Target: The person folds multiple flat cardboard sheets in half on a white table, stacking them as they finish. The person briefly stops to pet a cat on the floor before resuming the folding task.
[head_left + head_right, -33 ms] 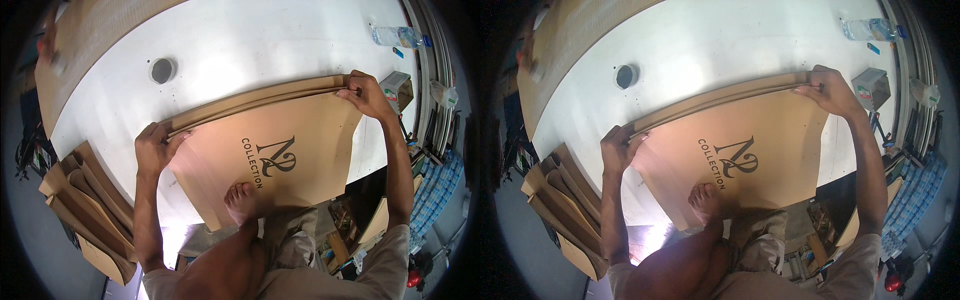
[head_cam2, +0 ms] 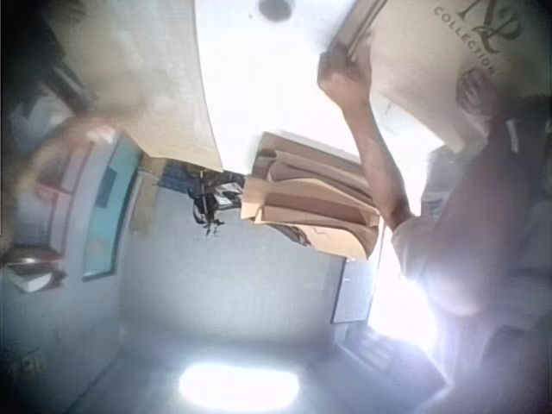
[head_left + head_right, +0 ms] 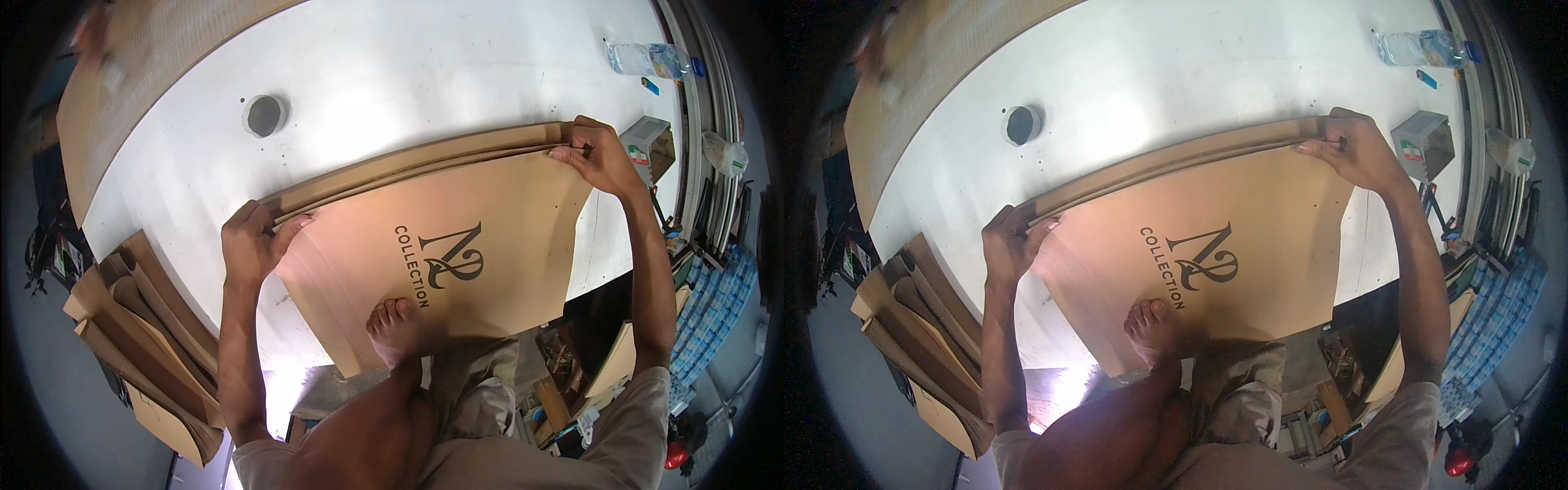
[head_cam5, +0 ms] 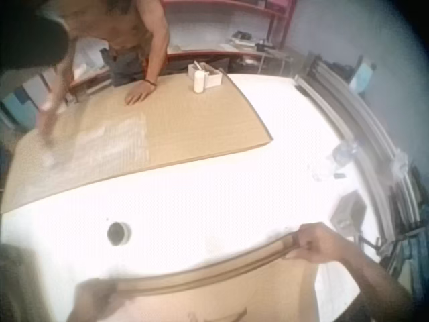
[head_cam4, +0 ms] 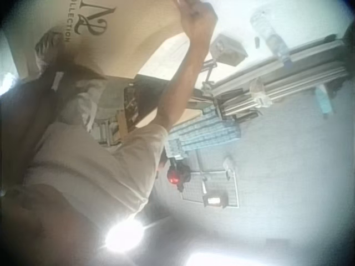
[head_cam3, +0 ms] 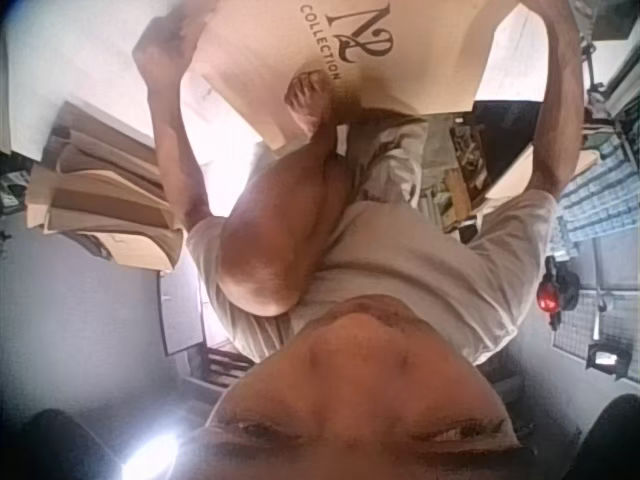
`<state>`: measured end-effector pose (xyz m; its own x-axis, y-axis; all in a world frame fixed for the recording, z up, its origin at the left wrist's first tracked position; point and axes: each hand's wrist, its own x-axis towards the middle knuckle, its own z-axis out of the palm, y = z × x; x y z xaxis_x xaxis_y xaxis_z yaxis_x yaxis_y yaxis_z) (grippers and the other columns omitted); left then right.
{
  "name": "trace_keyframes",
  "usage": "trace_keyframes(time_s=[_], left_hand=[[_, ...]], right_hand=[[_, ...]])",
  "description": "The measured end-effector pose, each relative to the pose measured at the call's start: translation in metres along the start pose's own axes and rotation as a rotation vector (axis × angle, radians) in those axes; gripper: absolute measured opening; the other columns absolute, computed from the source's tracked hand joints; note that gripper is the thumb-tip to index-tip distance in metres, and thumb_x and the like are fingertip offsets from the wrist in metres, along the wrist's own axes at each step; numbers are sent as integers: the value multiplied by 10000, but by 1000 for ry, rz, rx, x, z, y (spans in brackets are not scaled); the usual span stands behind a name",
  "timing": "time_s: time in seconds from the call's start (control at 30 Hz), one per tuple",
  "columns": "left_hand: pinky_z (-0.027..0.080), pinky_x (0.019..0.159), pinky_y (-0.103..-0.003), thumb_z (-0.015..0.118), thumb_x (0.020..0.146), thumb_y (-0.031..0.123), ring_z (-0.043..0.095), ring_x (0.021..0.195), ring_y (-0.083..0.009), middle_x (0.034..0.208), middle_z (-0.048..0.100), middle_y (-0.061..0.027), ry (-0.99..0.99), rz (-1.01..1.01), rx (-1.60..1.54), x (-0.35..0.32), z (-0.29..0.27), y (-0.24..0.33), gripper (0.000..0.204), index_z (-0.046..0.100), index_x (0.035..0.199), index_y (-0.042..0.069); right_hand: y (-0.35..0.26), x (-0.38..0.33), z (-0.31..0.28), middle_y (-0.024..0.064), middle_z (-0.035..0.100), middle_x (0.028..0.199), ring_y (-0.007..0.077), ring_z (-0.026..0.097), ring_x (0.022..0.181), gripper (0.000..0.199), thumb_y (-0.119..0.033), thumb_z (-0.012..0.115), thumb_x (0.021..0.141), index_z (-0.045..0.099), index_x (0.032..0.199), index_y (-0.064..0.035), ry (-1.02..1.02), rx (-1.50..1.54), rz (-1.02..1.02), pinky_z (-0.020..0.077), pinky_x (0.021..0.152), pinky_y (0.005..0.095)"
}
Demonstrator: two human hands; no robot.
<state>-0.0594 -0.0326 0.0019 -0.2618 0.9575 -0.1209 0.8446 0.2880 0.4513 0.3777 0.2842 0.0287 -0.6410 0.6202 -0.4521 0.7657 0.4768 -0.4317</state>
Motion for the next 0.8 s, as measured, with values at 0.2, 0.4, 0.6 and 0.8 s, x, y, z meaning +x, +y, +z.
trace_keyframes(time_s=[0.2,0.4,0.6,0.8], left_hand=[[494,500,-373,846,850,497,611,536,-275,645,625,-82,-85,-81,51,13,9,-6,522,699,984,14],[547,656,-440,834,887,327,689,756,-319,840,687,-115,-110,70,60,16,4,19,367,673,1006,19],[532,731,-420,851,882,251,671,882,-327,933,683,-152,-99,-50,-221,12,11,33,321,677,958,-8],[535,731,-414,870,871,260,655,912,-308,917,677,-116,62,37,-92,8,22,33,317,673,858,11]], right_hand=[[-20,16,5,170,675,882,370,676,864,289,-274,768,940,641,986,-17,-2,-2,7,523,774,462],[-34,16,9,175,686,1029,407,660,981,252,-140,765,908,667,1113,-32,-41,-44,-155,537,862,501],[-39,13,22,161,676,1017,402,663,975,281,-100,779,892,671,1141,-24,-41,75,-97,541,874,503],[-54,12,34,162,680,1081,384,661,1041,339,-101,770,905,660,1221,-43,53,95,-45,537,937,468]])
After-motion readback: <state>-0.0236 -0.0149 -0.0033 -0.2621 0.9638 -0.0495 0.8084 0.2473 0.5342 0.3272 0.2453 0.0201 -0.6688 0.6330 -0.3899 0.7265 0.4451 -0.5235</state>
